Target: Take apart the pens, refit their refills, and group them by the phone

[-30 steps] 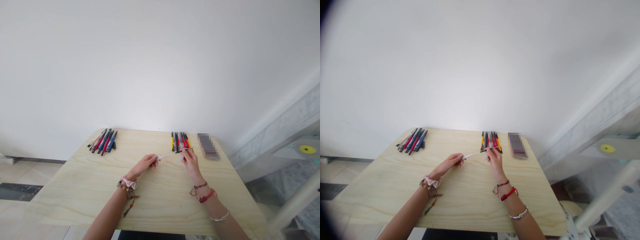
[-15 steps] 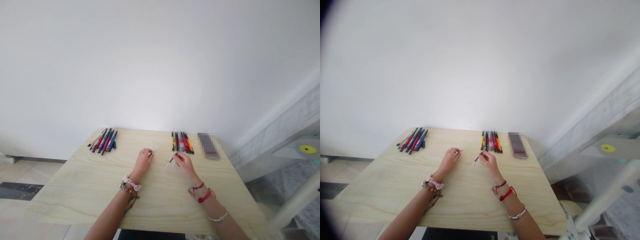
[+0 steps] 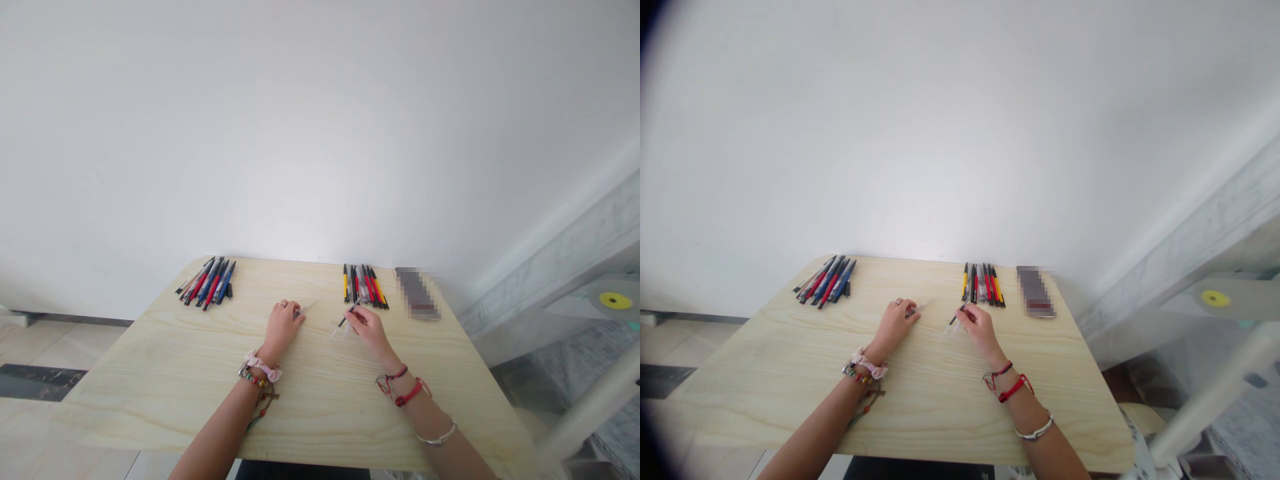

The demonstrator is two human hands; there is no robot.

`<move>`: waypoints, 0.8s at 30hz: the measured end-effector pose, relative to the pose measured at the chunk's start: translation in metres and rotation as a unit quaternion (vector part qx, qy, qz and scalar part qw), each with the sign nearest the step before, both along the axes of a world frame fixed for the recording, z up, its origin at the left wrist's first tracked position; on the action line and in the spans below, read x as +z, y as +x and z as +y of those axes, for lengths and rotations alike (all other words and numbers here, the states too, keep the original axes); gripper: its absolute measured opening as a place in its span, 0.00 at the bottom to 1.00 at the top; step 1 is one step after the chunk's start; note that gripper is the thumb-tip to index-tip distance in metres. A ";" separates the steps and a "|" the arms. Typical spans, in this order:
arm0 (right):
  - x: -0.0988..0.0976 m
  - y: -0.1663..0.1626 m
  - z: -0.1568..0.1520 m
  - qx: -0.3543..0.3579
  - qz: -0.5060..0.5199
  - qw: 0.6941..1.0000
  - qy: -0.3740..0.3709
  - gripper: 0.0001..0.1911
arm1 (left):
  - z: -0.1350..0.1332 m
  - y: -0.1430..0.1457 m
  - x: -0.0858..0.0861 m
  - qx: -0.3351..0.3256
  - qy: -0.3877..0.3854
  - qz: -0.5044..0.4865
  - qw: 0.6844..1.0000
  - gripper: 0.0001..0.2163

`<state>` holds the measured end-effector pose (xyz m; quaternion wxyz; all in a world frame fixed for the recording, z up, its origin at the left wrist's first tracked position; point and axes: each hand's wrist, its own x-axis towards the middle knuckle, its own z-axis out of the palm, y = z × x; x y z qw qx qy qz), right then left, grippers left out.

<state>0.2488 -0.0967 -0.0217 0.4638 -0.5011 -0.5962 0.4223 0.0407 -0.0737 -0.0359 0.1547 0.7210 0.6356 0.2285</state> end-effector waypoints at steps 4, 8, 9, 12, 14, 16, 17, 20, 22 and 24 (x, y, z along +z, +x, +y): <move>0.003 -0.002 -0.001 -0.003 -0.022 1.000 0.018 0.14 | -0.003 0.004 0.007 -0.007 0.056 -0.054 0.997 0.12; 0.007 -0.007 -0.003 -0.005 -0.036 0.999 0.029 0.13 | -0.014 0.020 0.021 -0.147 0.043 -0.169 0.974 0.11; 0.007 -0.008 -0.004 -0.005 -0.036 0.999 0.029 0.13 | -0.018 0.024 0.024 -0.182 0.021 -0.183 0.966 0.11; 0.008 -0.010 -0.004 -0.007 -0.021 0.999 0.024 0.13 | -0.024 0.033 0.030 -0.239 -0.027 -0.198 0.950 0.09; 0.009 -0.011 -0.004 -0.022 0.009 1.000 0.013 0.12 | -0.025 0.035 0.030 -0.244 -0.038 -0.202 0.948 0.08; 0.010 -0.011 -0.004 -0.038 0.047 0.998 -0.002 0.12 | -0.023 0.034 0.028 -0.229 -0.039 -0.208 0.950 0.08; 0.012 -0.011 -0.004 -0.045 0.066 0.997 -0.009 0.12 | -0.023 0.034 0.027 -0.221 -0.039 -0.212 0.951 0.08; 0.014 -0.013 -0.004 -0.062 0.110 0.992 -0.022 0.13 | -0.024 0.037 0.025 -0.225 -0.064 -0.236 0.943 0.12; 0.015 -0.015 -0.004 -0.069 0.132 0.988 -0.026 0.13 | -0.026 0.040 0.025 -0.250 -0.096 -0.248 0.931 0.13; 0.014 -0.016 -0.004 -0.065 0.142 0.987 -0.032 0.13 | -0.028 0.043 0.025 -0.264 -0.122 -0.250 0.924 0.11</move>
